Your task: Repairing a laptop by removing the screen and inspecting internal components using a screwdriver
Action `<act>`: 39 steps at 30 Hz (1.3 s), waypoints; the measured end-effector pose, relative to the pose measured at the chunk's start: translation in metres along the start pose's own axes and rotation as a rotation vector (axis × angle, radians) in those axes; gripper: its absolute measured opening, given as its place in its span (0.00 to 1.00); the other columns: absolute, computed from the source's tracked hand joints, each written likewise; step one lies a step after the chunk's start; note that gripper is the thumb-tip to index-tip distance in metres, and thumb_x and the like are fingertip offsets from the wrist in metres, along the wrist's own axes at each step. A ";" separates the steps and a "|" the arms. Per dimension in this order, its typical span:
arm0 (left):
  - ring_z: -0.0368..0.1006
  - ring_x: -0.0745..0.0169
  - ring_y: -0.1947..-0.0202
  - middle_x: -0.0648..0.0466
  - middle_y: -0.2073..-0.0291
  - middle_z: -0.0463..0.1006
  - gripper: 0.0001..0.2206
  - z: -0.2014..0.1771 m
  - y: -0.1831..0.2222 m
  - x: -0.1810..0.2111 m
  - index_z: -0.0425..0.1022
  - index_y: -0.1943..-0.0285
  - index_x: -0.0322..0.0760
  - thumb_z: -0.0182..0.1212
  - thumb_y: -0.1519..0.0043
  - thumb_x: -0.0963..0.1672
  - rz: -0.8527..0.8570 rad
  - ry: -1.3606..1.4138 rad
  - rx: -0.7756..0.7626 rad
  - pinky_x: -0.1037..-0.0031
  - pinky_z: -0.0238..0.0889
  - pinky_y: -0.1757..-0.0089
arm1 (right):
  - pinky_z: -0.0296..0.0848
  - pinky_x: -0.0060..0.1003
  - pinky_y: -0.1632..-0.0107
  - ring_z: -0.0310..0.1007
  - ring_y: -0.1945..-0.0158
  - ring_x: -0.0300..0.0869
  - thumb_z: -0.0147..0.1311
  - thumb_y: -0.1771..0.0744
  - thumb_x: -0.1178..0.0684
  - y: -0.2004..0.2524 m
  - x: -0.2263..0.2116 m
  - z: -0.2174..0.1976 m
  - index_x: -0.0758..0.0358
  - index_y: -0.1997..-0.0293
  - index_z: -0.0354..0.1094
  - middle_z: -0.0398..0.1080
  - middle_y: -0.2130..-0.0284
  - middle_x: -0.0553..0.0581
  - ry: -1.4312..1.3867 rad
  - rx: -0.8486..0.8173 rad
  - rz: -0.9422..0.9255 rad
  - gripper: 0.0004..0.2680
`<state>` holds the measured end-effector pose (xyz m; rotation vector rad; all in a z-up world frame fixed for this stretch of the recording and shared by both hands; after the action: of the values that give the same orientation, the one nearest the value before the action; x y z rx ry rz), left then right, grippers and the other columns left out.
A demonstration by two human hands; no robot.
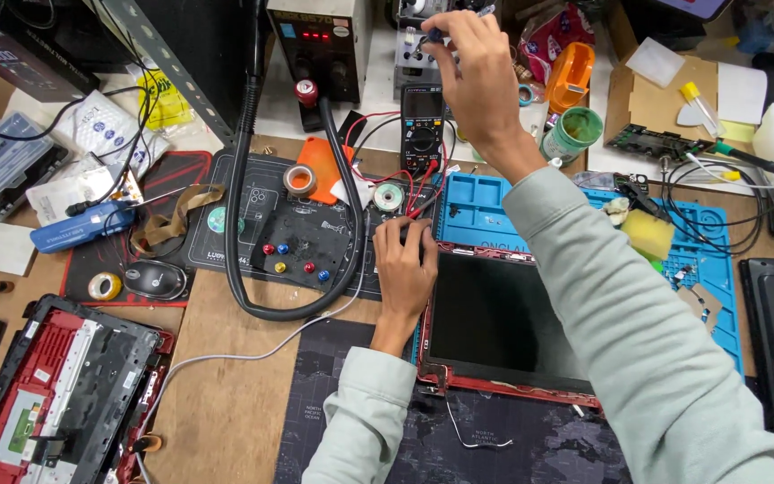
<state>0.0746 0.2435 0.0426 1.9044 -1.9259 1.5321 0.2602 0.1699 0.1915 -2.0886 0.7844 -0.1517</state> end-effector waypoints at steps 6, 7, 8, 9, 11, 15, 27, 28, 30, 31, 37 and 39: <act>0.67 0.49 0.54 0.45 0.58 0.72 0.08 0.000 0.000 0.000 0.77 0.51 0.34 0.52 0.32 0.41 -0.007 0.003 -0.021 0.61 0.62 0.54 | 0.57 0.42 0.53 0.64 0.59 0.45 0.69 0.32 0.54 0.004 0.018 0.027 0.57 0.54 0.73 0.67 0.61 0.52 0.113 -0.033 0.013 0.07; 0.67 0.49 0.54 0.45 0.58 0.72 0.08 0.000 0.000 0.001 0.77 0.51 0.34 0.52 0.32 0.41 -0.008 0.002 -0.023 0.61 0.62 0.54 | 0.57 0.42 0.53 0.64 0.59 0.45 0.69 0.32 0.54 0.004 0.019 0.030 0.57 0.54 0.73 0.67 0.61 0.52 0.111 -0.035 0.014 0.07; 0.67 0.49 0.54 0.45 0.58 0.72 0.08 0.000 0.000 0.001 0.77 0.51 0.34 0.53 0.32 0.41 -0.007 0.000 -0.015 0.61 0.63 0.54 | 0.55 0.41 0.54 0.63 0.60 0.45 0.71 0.32 0.50 0.004 0.021 0.033 0.57 0.57 0.69 0.66 0.62 0.51 0.145 -0.022 0.023 0.10; 0.67 0.50 0.54 0.46 0.58 0.72 0.08 0.000 0.000 0.001 0.77 0.51 0.34 0.53 0.32 0.41 -0.005 -0.001 -0.006 0.62 0.63 0.55 | 0.54 0.39 0.54 0.61 0.61 0.44 0.74 0.33 0.45 0.003 0.023 0.035 0.58 0.61 0.66 0.65 0.64 0.51 0.178 -0.009 0.032 0.15; 0.67 0.49 0.55 0.46 0.58 0.72 0.07 -0.002 -0.001 0.002 0.77 0.52 0.34 0.53 0.32 0.41 0.001 -0.004 -0.005 0.62 0.63 0.55 | 0.54 0.39 0.55 0.61 0.61 0.44 0.74 0.33 0.44 0.001 0.019 0.037 0.56 0.61 0.64 0.65 0.63 0.50 0.195 -0.005 0.028 0.16; 0.67 0.49 0.55 0.46 0.58 0.72 0.07 -0.001 -0.002 0.003 0.77 0.52 0.34 0.53 0.32 0.41 0.001 -0.006 -0.012 0.61 0.63 0.55 | 0.51 0.42 0.50 0.62 0.55 0.46 0.64 0.31 0.56 0.001 0.005 0.036 0.57 0.55 0.69 0.66 0.60 0.50 0.090 -0.075 -0.020 0.06; 0.66 0.49 0.57 0.46 0.59 0.71 0.06 0.006 0.001 -0.002 0.77 0.52 0.35 0.54 0.33 0.40 0.035 -0.020 -0.048 0.62 0.62 0.57 | 0.47 0.39 0.43 0.67 0.49 0.43 0.47 0.28 0.65 0.045 -0.026 -0.011 0.55 0.35 0.63 0.69 0.47 0.50 0.083 -0.092 0.086 0.14; 0.66 0.49 0.57 0.46 0.59 0.71 0.06 0.006 0.000 -0.002 0.77 0.52 0.35 0.54 0.33 0.40 0.039 -0.017 -0.048 0.62 0.62 0.57 | 0.47 0.39 0.43 0.67 0.49 0.43 0.47 0.28 0.65 0.057 -0.030 -0.020 0.55 0.35 0.63 0.69 0.47 0.50 0.088 -0.090 0.087 0.14; 0.66 0.49 0.57 0.46 0.60 0.70 0.06 0.005 0.001 0.000 0.76 0.53 0.35 0.53 0.33 0.40 0.040 -0.021 -0.062 0.61 0.61 0.57 | 0.48 0.36 0.45 0.68 0.51 0.42 0.50 0.28 0.63 0.084 -0.038 -0.035 0.56 0.39 0.66 0.69 0.56 0.52 -0.014 -0.167 0.108 0.11; 0.66 0.49 0.57 0.46 0.60 0.70 0.06 0.009 0.002 -0.004 0.76 0.53 0.35 0.53 0.33 0.40 0.042 -0.017 -0.066 0.61 0.61 0.57 | 0.48 0.36 0.45 0.68 0.51 0.42 0.50 0.28 0.63 0.102 -0.040 -0.041 0.56 0.39 0.66 0.69 0.56 0.52 -0.010 -0.168 0.113 0.11; 0.70 0.53 0.58 0.52 0.65 0.71 0.08 0.012 0.006 -0.010 0.78 0.58 0.39 0.52 0.31 0.42 0.090 -0.047 -0.060 0.68 0.62 0.58 | 0.61 0.43 0.42 0.74 0.63 0.40 0.51 0.27 0.52 0.199 -0.055 -0.088 0.49 0.44 0.68 0.71 0.70 0.47 -0.015 -0.391 0.239 0.07; 0.70 0.52 0.61 0.54 0.67 0.70 0.04 0.015 0.008 -0.012 0.77 0.59 0.42 0.57 0.35 0.42 0.166 -0.113 -0.035 0.66 0.62 0.60 | 0.70 0.46 0.51 0.77 0.53 0.50 0.51 0.29 0.53 0.221 -0.059 -0.109 0.53 0.38 0.66 0.74 0.56 0.54 -0.140 -0.443 0.340 0.11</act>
<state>0.0804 0.2408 0.0231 1.8991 -2.1934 1.4464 0.0669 0.0360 0.0969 -2.2989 1.1508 0.3822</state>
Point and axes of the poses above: each hand's wrist, its own y-axis away from the middle knuckle, its own z-axis out of the palm, x = y × z, the point moved 4 cm from there along -y, towards the middle knuckle
